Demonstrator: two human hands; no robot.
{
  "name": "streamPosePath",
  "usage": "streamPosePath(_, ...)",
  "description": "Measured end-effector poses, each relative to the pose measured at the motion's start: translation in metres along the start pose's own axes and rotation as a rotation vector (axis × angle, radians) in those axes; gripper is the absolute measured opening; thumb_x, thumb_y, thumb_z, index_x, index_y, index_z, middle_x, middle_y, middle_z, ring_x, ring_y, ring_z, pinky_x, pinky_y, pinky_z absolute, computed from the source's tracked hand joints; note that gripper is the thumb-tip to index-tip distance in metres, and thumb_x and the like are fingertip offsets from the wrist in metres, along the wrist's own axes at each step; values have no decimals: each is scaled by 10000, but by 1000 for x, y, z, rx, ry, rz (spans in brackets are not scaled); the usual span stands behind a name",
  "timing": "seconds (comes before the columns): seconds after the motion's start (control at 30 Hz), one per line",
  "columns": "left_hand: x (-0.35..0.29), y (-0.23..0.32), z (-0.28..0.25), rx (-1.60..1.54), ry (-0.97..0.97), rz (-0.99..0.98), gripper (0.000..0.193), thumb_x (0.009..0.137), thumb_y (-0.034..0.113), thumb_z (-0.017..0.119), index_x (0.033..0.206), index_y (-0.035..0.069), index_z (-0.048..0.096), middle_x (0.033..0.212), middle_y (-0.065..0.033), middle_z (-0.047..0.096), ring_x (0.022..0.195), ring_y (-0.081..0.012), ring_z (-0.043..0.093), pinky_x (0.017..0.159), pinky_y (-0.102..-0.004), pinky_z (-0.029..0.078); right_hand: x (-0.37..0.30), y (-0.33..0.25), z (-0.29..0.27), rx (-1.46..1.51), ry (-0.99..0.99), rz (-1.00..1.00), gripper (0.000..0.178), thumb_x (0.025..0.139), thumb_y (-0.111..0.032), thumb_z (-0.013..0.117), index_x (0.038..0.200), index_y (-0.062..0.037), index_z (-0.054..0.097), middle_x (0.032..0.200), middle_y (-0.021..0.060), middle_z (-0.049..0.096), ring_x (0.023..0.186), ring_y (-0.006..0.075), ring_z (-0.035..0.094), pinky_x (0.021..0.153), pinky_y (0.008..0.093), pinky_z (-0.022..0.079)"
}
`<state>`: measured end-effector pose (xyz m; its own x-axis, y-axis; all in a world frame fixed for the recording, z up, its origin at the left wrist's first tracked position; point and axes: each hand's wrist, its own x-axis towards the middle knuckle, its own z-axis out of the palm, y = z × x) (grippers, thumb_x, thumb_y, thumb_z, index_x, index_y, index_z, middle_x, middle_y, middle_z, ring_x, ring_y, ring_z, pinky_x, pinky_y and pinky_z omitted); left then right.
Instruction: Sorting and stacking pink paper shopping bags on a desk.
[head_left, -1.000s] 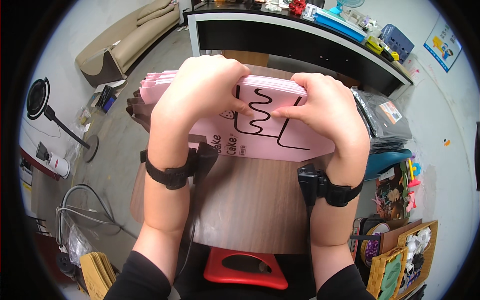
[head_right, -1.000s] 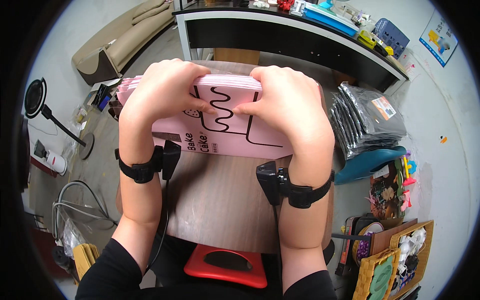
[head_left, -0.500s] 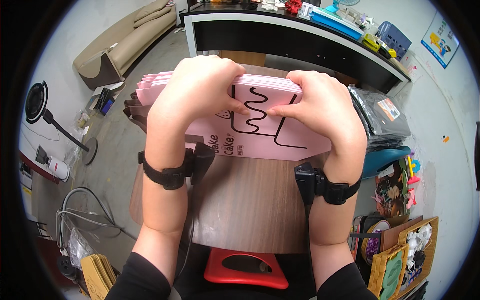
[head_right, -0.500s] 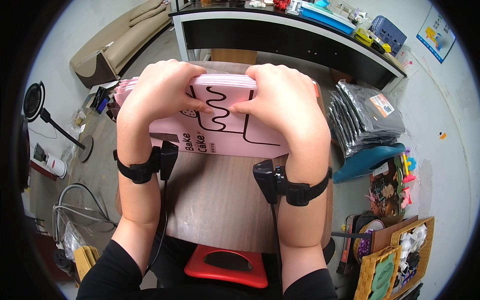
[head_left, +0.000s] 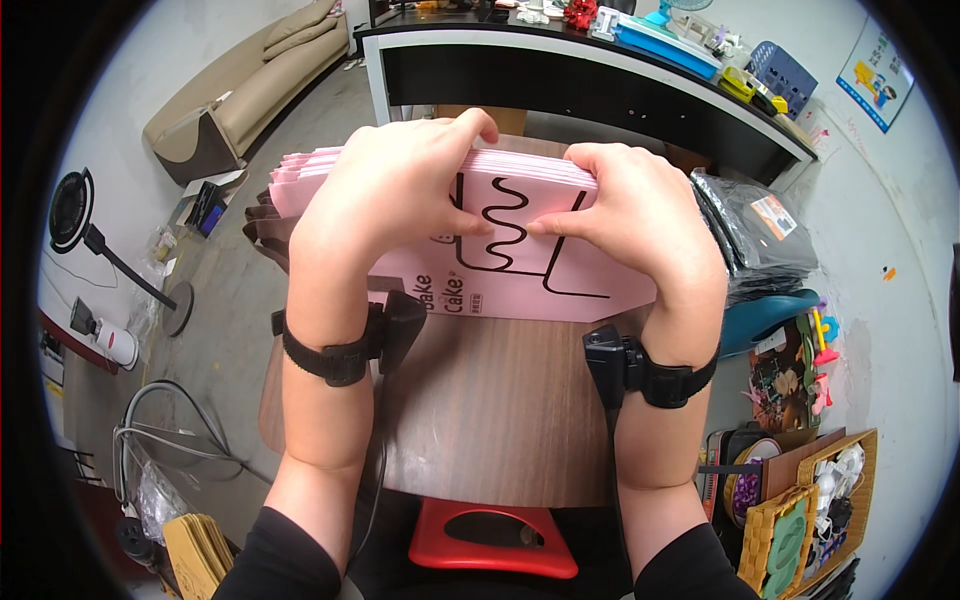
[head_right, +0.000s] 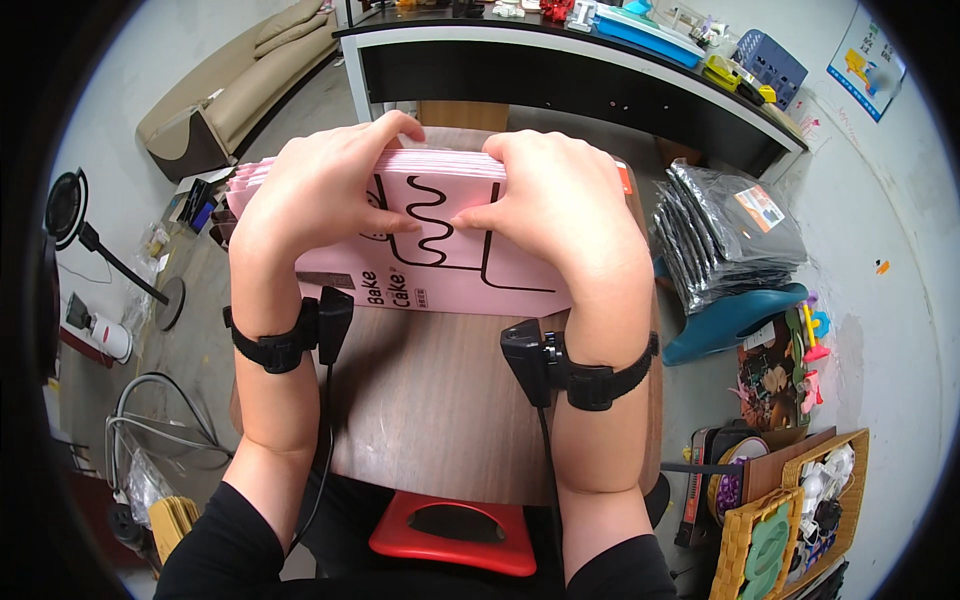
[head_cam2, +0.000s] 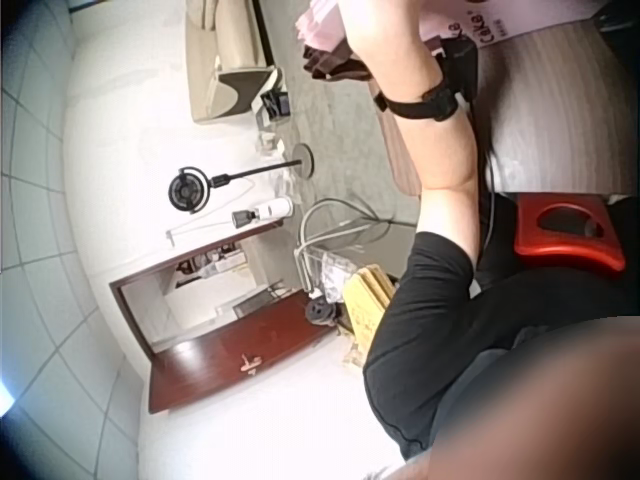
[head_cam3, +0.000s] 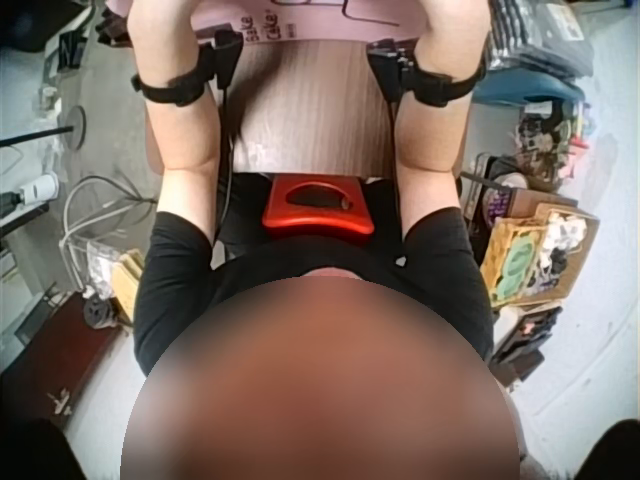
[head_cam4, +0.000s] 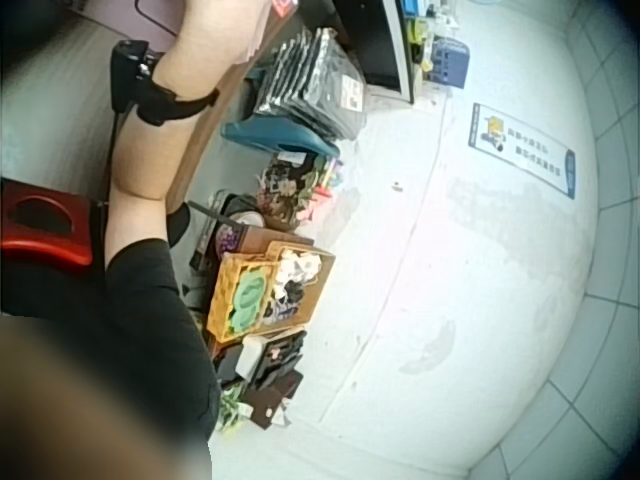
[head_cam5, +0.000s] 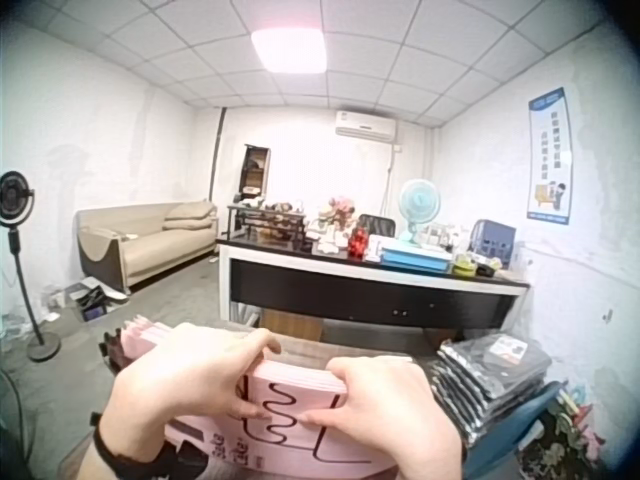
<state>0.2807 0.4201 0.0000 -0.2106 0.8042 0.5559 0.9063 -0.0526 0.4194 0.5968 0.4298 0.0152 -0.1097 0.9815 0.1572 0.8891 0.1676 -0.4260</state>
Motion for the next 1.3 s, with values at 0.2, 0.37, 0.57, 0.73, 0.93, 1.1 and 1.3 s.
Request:
streamPosePath(0.2,-10,18,4,-13,17,-5,456,766,458,1052,1087,159,925,900,-71,855,816,-290,820,767,-421,635,-1,0,1,-13,7,3,609,831,-548,878,1073,9,840,1023,195,827,1017,360,792,955,466,594)
streamPosePath(0.37,-3,36,6,-15,38,-9,450,768,452,1052,1088,162,927,902,-68,856,815,-286,821,768,-418,636,0,-5,2,-16,16,-1,605,823,-543,888,1067,9,840,1019,196,827,1013,363,793,951,468,596)
streamPosePath(0.57,-5,38,-10,-47,89,18,443,769,446,1052,1090,165,929,904,-64,857,815,-281,821,768,-415,636,-8,16,-10,-34,73,-2,601,814,-537,899,1060,8,840,1013,197,827,1008,366,795,945,471,598)
streamPosePath(0.73,13,26,-38,-254,212,-29,396,811,344,1045,1114,117,930,914,-33,877,770,-153,799,759,-335,624,6,31,-26,-25,143,-22,598,805,-533,909,1054,7,841,1009,199,827,1004,369,797,941,473,599)
streamPosePath(0.93,23,2,-33,-530,260,67,395,874,234,1022,1181,25,888,1006,-54,889,862,-103,778,824,-307,622,14,-19,-9,14,222,-47,595,796,-527,920,1047,6,841,1004,200,827,999,372,798,935,475,601)
streamPosePath(1.1,23,14,-9,-604,178,81,455,918,294,997,1248,16,852,1073,-73,883,943,-132,786,884,-330,621,9,-28,2,2,251,-39,592,788,-522,930,1041,6,841,999,201,826,995,375,800,931,477,603)
streamPosePath(1.3,23,3,2,-682,83,54,530,972,365,967,1329,6,808,1154,-96,876,1040,-166,796,956,-357,620,11,-29,0,-22,247,-49,589,778,-516,941,1034,5,841,994,202,826,991,379,801,925,480,605)
